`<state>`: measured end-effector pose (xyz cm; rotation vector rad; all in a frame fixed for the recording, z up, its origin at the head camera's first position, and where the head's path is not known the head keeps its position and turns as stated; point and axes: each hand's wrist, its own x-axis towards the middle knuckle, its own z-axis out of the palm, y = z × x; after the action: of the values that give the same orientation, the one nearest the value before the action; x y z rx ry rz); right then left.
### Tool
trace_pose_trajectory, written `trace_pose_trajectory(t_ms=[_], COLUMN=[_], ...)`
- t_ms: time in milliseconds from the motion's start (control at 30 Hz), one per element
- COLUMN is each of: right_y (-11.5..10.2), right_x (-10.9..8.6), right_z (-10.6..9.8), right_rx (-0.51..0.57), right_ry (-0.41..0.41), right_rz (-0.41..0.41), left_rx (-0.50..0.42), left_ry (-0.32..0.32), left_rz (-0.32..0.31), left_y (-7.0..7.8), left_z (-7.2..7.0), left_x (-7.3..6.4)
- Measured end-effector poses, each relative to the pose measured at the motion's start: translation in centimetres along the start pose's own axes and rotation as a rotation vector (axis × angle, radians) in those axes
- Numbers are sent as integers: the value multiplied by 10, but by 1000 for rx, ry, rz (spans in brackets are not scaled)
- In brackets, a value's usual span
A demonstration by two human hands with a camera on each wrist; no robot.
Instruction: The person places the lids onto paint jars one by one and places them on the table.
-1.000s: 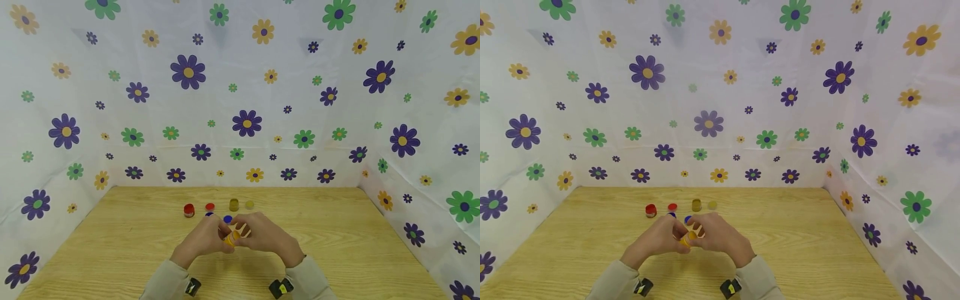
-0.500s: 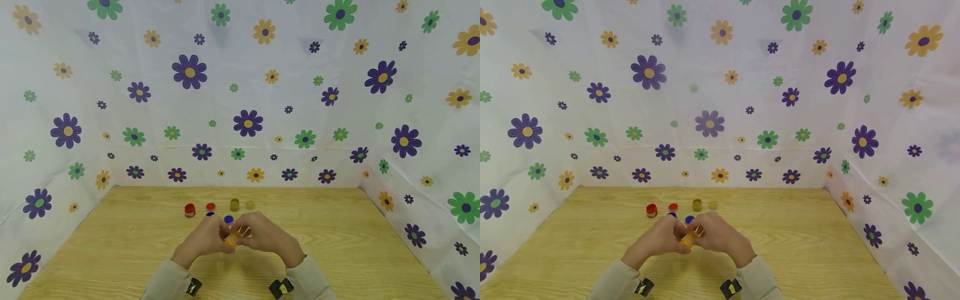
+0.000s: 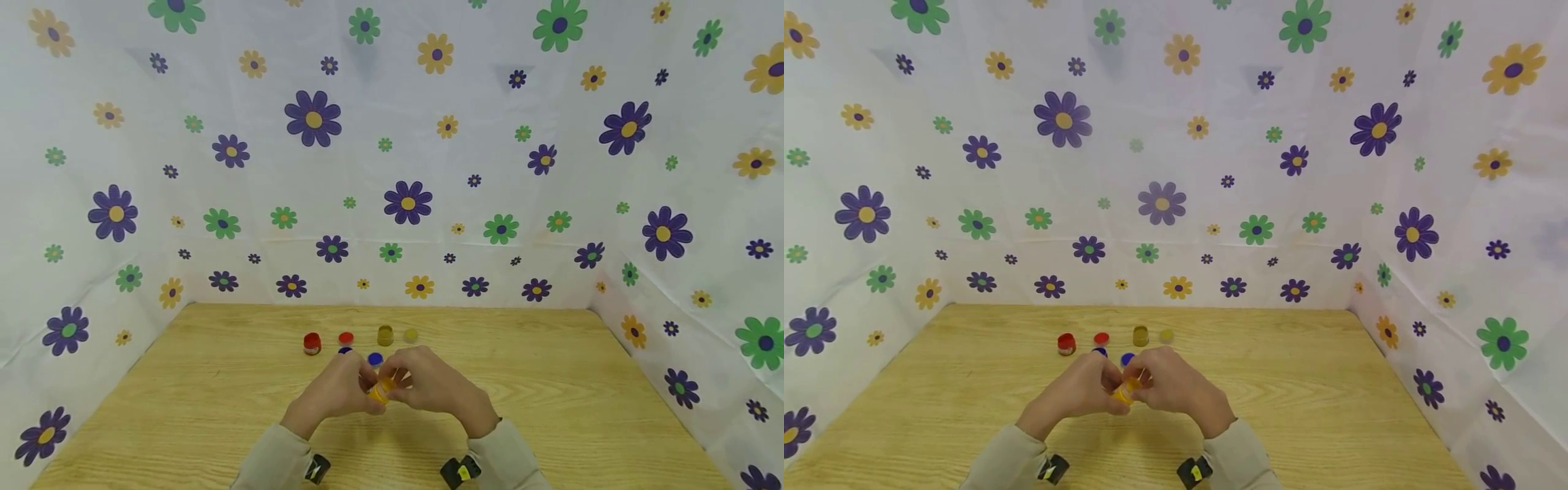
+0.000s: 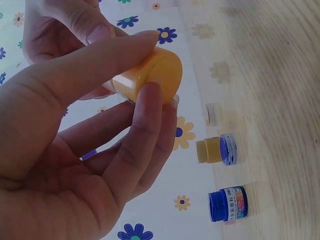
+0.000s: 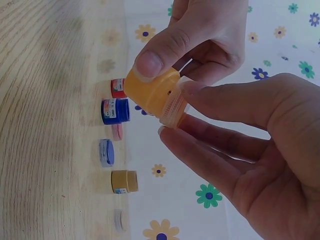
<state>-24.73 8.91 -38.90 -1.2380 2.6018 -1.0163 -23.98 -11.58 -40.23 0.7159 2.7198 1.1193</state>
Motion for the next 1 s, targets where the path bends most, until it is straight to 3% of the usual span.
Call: trace_pose_trajectory(t_ms=[433,600,1000], right_y=[2,1,2], right_x=[-2,-1,1], right_z=[2,2,2], right_rx=[21,-8,-69], right_ry=[24,28,35], right_rz=[-26,-27,52], left_rx=[-7,4,4], left_ry=[0,4,-9], left_rz=[-31,-14,-12], left_y=[2,3,6], left_z=[-2,-2,0], left_x=[-1,-1,-1])
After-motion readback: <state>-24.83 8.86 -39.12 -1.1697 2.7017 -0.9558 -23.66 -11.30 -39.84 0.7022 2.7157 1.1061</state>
